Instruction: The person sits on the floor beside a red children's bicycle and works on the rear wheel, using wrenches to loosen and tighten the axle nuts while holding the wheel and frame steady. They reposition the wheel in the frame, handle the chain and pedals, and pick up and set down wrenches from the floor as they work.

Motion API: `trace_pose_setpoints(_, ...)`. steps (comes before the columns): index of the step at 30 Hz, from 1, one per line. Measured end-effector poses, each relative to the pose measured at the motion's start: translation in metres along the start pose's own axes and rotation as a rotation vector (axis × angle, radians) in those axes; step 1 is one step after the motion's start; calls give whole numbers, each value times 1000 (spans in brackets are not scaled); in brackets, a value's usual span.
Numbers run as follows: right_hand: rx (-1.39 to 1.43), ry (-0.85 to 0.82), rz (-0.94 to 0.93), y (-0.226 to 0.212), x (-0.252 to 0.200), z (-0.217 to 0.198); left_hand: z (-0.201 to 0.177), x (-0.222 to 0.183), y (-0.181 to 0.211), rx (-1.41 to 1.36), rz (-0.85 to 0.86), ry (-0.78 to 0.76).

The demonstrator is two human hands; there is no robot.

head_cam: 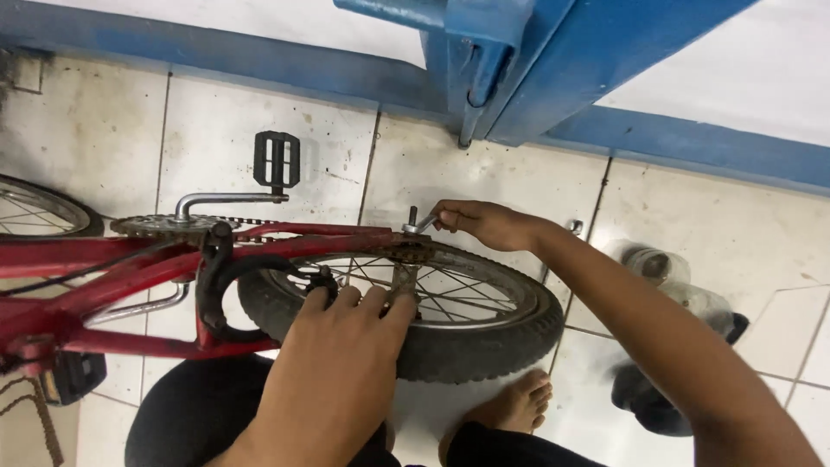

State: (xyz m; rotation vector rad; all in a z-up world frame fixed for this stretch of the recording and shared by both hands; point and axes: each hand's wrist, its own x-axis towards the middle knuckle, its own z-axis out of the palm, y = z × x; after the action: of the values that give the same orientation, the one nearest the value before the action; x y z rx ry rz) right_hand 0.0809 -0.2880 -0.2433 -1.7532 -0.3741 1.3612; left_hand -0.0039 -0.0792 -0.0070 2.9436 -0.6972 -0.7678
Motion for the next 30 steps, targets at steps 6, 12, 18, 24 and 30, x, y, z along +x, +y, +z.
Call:
trace_pose_setpoints(6,149,80,52,9,12,6,5,5,-7,-141,29,-211)
trace_pose_setpoints(12,207,84,-16,12,15,7,10,5,-7,-70,44,-150)
trace_pose_setpoints(18,34,169,10,-27,2,5,13,7,-13,-123,101,-155)
trace_pose_setpoints(24,-39,164,-35,-38,5,-3,11,8,-19,-165,151,-97)
trace_pose_setpoints(30,-151,368,-113,-65,-7,-12,11,7,-23,-221,182,-112)
